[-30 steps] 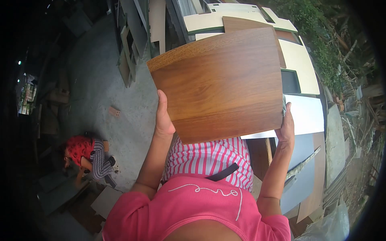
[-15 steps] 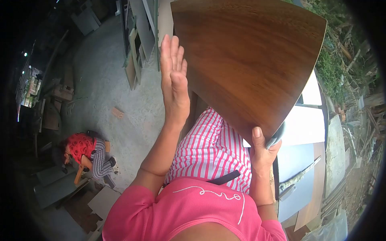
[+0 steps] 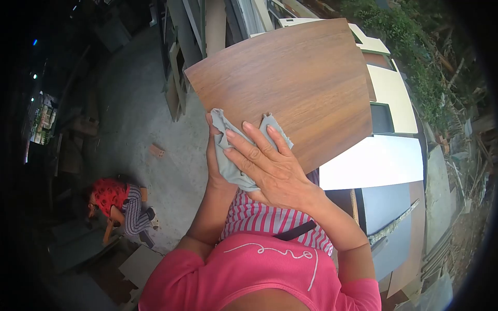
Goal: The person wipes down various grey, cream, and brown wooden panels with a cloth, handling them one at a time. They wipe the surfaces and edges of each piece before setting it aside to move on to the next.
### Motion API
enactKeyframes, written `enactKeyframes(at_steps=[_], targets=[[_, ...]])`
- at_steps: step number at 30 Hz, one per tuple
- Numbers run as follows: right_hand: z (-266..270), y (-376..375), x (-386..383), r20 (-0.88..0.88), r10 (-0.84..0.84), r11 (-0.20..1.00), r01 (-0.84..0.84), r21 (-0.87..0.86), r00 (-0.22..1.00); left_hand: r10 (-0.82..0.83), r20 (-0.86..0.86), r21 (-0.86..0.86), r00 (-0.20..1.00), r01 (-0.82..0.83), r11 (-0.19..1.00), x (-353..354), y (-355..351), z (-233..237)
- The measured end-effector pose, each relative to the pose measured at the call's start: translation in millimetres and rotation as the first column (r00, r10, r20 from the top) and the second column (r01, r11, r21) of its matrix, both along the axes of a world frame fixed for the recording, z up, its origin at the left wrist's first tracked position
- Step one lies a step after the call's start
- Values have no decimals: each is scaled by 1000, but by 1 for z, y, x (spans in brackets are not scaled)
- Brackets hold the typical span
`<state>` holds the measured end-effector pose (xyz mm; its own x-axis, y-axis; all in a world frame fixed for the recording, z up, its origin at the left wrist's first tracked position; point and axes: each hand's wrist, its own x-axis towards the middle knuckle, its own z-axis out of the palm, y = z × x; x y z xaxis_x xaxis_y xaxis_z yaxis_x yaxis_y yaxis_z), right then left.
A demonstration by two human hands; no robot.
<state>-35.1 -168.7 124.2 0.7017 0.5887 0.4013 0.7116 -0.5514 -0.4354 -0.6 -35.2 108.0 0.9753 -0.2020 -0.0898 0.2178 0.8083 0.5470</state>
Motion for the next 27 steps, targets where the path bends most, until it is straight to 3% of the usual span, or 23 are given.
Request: enactKeyframes(at_steps=[2, 3, 4, 6, 7, 12, 15, 17, 20, 23, 25, 27], targets=[[-3, 1, 9, 175, -73, 996, 82, -44, 982, -169, 352, -395, 921, 310, 865, 6, 6, -19], [-4, 2, 14, 247, -117, 988, 137, -68, 962, -184, 471, -356, 863, 377, 855, 10, 6, -17], [-4, 4, 18, 247, -118, 988, 139, -71, 962, -184, 471, -359, 863, 378, 853, 10, 7, -16], [-4, 7, 27, 236, -177, 984, 172, 41, 956, -82, 407, -158, 910, 158, 975, 8, 6, -10], [-1, 8, 33, 246, -252, 968, 245, 58, 936, -10, 317, 107, 948, -26, 994, 3, 2, 2], [21, -8, 68, 322, -377, 916, 401, -9, 868, 18, 212, 157, 977, -52, 986, -8, -8, -4], [16, -36, 97, 382, -524, 827, 562, 15, 762, 15, 131, 109, 991, -30, 994, -8, -4, -15], [-1, -68, 119, 366, -644, 740, 669, 73, 672, 58, 130, 119, 990, -73, 990, -4, -1, -22], [-31, -102, 124, 206, -746, 661, 741, 117, 633, 126, 134, 124, 983, -142, 982, 3, 5, -30], [-67, -100, 99, 173, -784, 614, 786, 71, 596, 151, 146, 88, 978, -165, 982, 14, 10, -33], [-82, -74, 68, 172, -763, 631, 776, -11, 623, 157, 148, 69, 977, -168, 983, 19, 8, -35], [-77, -34, 30, 107, -658, 746, 665, -37, 745, 273, 101, 129, 957, -285, 950, 23, 3, -33]])
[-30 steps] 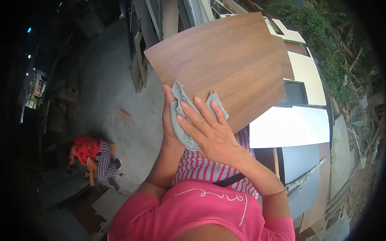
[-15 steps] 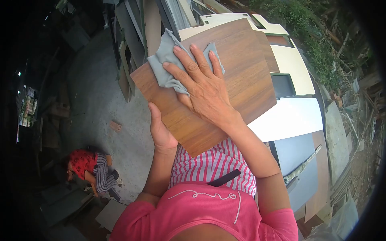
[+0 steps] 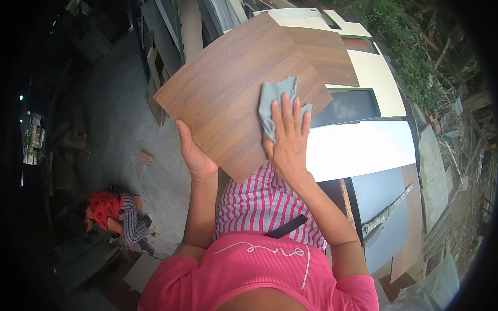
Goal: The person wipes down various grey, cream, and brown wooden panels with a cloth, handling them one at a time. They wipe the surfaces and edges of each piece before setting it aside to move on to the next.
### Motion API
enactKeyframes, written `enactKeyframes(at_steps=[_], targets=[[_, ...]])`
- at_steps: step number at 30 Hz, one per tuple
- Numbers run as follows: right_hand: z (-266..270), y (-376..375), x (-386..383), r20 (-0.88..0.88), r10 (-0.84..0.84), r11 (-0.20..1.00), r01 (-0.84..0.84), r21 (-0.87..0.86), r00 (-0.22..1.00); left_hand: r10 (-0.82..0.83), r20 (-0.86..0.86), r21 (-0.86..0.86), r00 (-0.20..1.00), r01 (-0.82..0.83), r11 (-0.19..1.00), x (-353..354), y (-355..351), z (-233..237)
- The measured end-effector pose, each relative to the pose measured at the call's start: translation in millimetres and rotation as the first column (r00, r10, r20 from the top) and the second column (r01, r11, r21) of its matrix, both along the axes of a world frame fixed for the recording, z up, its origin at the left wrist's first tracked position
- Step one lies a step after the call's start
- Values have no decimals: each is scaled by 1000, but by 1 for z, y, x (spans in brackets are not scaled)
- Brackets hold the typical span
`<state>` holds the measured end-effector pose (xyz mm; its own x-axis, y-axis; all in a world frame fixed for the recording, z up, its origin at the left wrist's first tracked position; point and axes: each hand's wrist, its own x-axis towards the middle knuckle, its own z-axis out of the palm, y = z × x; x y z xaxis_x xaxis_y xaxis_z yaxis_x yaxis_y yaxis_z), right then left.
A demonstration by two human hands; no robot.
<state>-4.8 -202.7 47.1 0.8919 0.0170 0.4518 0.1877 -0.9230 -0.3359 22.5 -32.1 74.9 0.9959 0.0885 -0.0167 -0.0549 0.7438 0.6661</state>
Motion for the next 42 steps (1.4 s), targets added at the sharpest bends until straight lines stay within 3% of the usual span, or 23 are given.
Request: enactKeyframes(at_steps=[3, 5, 7, 10, 14, 15, 17, 19, 20, 21, 23, 24, 25, 27, 29, 30, 32, 34, 37, 39, 40, 41, 42], targets=[[0, 42, -50, -37, 340, 940, -340, -9, 940, 67, -25, 52, 997, -65, 997, 4, -6, 7], [-2, 34, -49, -9, 294, 956, -294, 2, 956, 49, -28, 22, 998, -48, 999, 6, -4, 3], [-2, 5, -31, 63, 51, 998, -53, 41, 997, 32, -37, -10, 999, -33, 999, 3, 0, -5], [9, -45, 8, 212, -215, 920, 124, 373, 953, -78, -64, -144, 995, 68, 987, 4, 0, -13], [28, -68, 28, 71, -396, 514, 156, 844, 916, -123, -107, -179, 987, 103, 979, 5, -11, -30], [28, -63, 27, 67, -395, 515, 160, 842, 916, -113, -118, -160, 987, 93, 983, 6, -14, -31], [26, -52, 23, -92, -343, 18, 104, 994, 935, -92, -143, -144, 985, 72, 987, 3, -20, -34], [14, -32, 16, -70, -249, -126, 39, 991, 966, -84, -145, -162, 986, 60, 985, 4, -25, -22], [11, -18, 7, -192, -202, -207, 150, 967, 960, -74, -149, -161, 986, 50, 986, 7, -26, -23], [3, -3, -3, -115, -110, -179, 94, 979, 987, -68, -118, -157, 991, 49, 986, 12, -26, -25], [-9, 28, -30, -212, 37, -88, 215, 973, 976, -54, -90, -150, 994, 40, 988, 21, -25, -26], [-15, 43, -42, -216, 36, 114, 211, 971, 976, -48, -81, -147, 996, 35, 988, 27, -26, -26], [-4, 46, -60, -310, 234, 209, 263, 942, 921, -43, -72, -144, 996, 32, 989, 30, -26, -26], [-3, 41, -73, -412, 517, 261, 320, 911, 751, -65, -52, -167, 997, 55, 984, 36, -25, -26], [-3, 36, -70, -136, 491, -153, 239, 959, 861, -82, -28, -191, 996, 76, 979, 38, -22, -25], [10, 25, -65, -176, 416, -325, 326, 888, 892, -83, -29, -169, 996, 77, 983, 37, -20, -23], [16, -13, -49, -42, 276, -461, 171, 871, 960, -92, -32, -150, 995, 87, 985, 33, -16, -22], [23, -48, -33, 17, -10, -449, -19, 893, 1000, -173, -41, -139, 984, 166, 976, 29, -8, -24], [28, -101, -25, 94, -160, -369, -148, 917, 983, -216, -73, -106, 974, 208, 972, 20, -2, -31], [35, -123, -28, -48, -89, -231, 26, 973, 995, -228, -79, -107, 971, 219, 970, 16, 3, -34], [38, -125, -30, -139, -69, -67, 135, 989, 988, -239, -92, -106, 967, 229, 968, 13, 6, -34], [41, -125, -34, -134, -62, -65, 130, 989, 989, -233, -87, -106, 969, 223, 969, 11, 8, -33], [42, -124, -41, -253, -83, 207, 265, 942, 964, -239, -86, -93, 967, 231, 969, 9, 10, -32]])
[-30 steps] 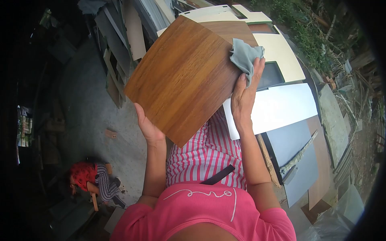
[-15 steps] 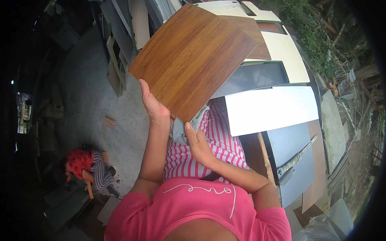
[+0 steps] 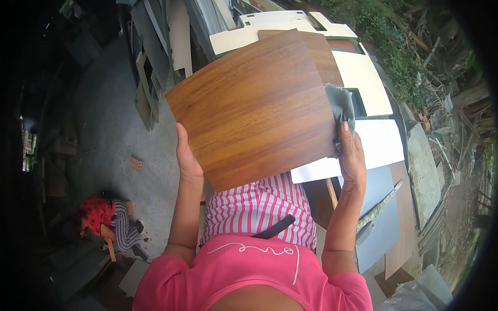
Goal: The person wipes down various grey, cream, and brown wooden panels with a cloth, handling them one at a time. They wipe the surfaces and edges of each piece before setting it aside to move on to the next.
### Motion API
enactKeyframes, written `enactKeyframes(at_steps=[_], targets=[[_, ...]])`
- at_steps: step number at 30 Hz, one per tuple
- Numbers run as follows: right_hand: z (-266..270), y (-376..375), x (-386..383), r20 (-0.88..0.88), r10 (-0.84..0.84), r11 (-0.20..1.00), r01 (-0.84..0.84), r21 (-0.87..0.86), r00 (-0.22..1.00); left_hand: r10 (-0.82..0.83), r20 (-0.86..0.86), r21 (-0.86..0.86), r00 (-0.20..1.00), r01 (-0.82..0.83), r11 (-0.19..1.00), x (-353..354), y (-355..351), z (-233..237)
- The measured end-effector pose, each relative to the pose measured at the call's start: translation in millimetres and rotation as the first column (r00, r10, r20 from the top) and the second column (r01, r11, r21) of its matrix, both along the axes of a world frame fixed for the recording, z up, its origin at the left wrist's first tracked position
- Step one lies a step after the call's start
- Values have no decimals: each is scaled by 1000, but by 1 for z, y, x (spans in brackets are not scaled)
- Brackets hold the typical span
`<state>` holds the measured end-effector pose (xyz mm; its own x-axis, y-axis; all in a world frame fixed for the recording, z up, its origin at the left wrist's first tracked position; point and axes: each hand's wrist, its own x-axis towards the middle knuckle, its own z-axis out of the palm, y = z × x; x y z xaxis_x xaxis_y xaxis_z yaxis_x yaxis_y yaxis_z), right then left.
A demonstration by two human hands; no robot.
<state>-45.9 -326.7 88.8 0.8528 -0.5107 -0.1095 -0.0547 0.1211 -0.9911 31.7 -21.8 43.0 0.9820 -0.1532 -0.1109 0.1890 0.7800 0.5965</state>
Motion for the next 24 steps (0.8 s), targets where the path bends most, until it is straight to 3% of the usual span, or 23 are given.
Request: enactKeyframes(at_steps=[1, 2, 5, 9, 12, 14, 16, 17, 20, 21, 22, 24], targets=[[0, 1, -5, -144, 10, 963, -48, -265, 989, -10, 0, 15, 1000, 10, 1000, -2, 2, 1], [0, 2, -7, -233, -2, 925, -87, -370, 973, -11, -2, 16, 1000, 11, 1000, -5, 4, 2], [15, 1, -10, -248, 111, 862, -217, -458, 962, -69, 67, 13, 995, 68, 998, -11, 10, 5], [22, -3, 1, -234, 100, 892, -191, -409, 967, -168, 129, 189, 977, 142, 972, -26, 11, 10], [15, -13, 9, 5, 129, 988, -128, -88, 992, -220, 159, 266, 962, 173, 948, -31, 8, 14], [6, -10, 13, 96, 77, 997, -75, -16, 992, -227, 138, 266, 964, 185, 946, -29, 9, 19], [3, -5, 11, 199, 7, 992, -32, 123, 980, -280, 138, 439, 950, 195, 877, -18, 11, 38], [2, -3, 10, 198, 9, 992, -34, 121, 980, -278, 138, 437, 951, 194, 879, -15, 10, 48], [-11, 2, 11, 214, -140, 919, 46, 392, 967, -311, 237, 310, 921, 231, 922, -6, 12, 66], [-13, 7, 13, 219, -139, 916, 42, 398, 966, -344, 325, 12, 881, 359, 933, -2, 15, 62], [-14, 15, 16, 252, -224, 842, 57, 536, 942, -348, 420, -271, 838, 482, 833, 1, 16, 57], [-25, 25, 21, 270, -337, 676, 32, 736, 902, -402, 446, -170, 800, 516, 840, -8, 2, 41]])
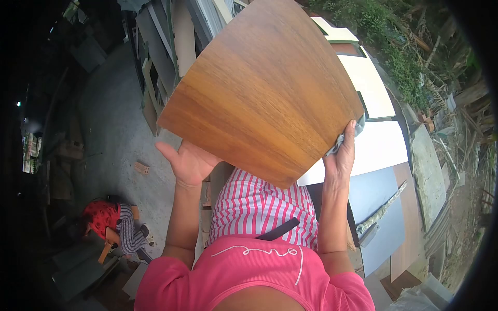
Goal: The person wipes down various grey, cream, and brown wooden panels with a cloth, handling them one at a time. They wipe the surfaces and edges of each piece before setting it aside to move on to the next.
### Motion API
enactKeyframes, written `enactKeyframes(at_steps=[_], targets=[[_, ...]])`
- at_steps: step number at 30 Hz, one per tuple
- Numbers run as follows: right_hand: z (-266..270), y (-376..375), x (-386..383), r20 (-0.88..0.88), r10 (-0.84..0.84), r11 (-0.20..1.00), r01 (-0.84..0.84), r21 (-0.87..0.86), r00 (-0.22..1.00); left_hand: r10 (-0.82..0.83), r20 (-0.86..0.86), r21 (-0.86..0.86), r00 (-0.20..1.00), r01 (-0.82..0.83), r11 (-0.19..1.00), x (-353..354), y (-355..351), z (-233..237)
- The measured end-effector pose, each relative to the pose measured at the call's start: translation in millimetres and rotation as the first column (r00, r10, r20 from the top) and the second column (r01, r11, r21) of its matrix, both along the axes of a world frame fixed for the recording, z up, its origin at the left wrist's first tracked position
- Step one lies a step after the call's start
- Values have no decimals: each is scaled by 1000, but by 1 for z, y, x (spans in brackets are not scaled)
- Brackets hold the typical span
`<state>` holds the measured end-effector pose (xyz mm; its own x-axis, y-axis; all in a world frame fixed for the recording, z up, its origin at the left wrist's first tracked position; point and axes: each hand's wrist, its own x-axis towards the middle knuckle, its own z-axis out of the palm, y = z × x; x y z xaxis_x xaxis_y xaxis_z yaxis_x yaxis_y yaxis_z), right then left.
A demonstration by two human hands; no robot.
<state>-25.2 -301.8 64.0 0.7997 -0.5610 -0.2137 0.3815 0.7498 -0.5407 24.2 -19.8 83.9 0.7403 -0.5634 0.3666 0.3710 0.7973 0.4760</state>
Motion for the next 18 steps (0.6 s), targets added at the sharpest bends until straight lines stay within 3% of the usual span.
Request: enactKeyframes(at_steps=[1, 3, 4, 6, 8, 11, 14, 15, 18], targets=[[-5, 7, 3, -2, -21, 999, 21, 43, 1000, -17, 61, 69, 998, 13, 998, -10, -13, -6], [-7, 28, 6, -21, -19, 994, 22, 109, 1000, 326, 79, 366, 942, -331, 870, -31, -42, -13], [-11, 34, 6, -3, 47, 994, -46, 101, 999, 328, 76, 364, 942, -332, 870, -34, -47, -15], [-15, 35, 5, 11, 117, 985, -118, 123, 993, 523, -19, 507, 852, -442, 740, -36, -53, -17], [-20, 25, 3, 17, 170, 979, -171, 107, 985, 536, 3, 522, 844, -458, 719, -35, -46, -15], [-32, -7, 5, 6, 158, 983, -157, -93, 987, 540, 39, 557, 841, -466, 687, -32, -28, -8], [-30, -30, 0, -178, 192, 795, -259, -548, 965, 529, 103, 640, 842, -463, 613, -34, -15, -4], [-25, -37, -5, -281, 258, 711, -378, -592, 925, 530, 104, 642, 841, -464, 610, -34, -10, -4], [-21, -42, -2, -407, 261, 615, -476, -629, 875, 297, 288, 755, 910, -407, 514, -37, -5, 1]])
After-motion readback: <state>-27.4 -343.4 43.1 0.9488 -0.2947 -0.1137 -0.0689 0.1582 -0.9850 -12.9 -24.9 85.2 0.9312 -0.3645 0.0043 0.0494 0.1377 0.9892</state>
